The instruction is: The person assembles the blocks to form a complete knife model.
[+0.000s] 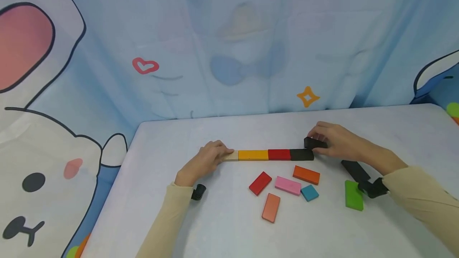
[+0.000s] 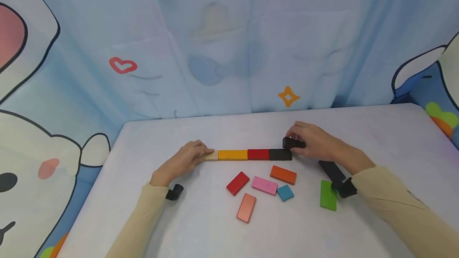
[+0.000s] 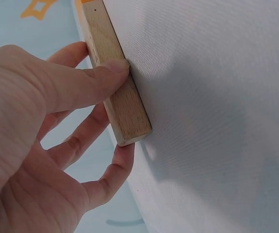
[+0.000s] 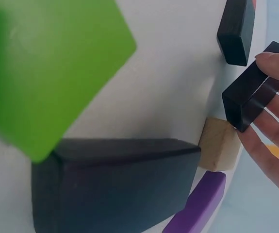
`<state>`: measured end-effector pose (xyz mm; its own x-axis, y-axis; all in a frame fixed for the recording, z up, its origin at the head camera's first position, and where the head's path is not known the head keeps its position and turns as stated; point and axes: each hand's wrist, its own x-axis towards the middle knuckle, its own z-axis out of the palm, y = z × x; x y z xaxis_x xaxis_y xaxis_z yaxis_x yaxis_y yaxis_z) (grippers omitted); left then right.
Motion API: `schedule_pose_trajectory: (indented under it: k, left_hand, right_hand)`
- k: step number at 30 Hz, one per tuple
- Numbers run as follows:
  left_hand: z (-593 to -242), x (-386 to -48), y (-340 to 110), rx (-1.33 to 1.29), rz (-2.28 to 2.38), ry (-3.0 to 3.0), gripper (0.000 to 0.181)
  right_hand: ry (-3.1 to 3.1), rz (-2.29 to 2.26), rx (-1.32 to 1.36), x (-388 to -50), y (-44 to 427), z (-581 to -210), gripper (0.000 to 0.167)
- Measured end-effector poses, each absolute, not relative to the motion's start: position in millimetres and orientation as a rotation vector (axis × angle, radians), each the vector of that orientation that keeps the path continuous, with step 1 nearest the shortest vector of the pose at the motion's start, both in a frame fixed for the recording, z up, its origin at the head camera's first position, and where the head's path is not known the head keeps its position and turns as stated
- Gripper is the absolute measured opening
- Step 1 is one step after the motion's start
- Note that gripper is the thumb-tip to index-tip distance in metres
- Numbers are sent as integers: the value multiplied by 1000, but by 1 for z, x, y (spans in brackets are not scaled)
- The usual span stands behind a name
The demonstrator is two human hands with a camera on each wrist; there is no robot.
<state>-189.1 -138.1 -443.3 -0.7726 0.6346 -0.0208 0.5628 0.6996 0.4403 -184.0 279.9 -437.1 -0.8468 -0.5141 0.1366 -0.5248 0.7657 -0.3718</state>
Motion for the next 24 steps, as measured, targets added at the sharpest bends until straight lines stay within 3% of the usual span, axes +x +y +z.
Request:
schedule_pose_trajectory:
  k: [24]
  left_hand:
    - [-445, -191, -138, 976, 594, 2735, 40]
  right_hand:
    - [-3115, 443, 828, -173, 303, -439, 38]
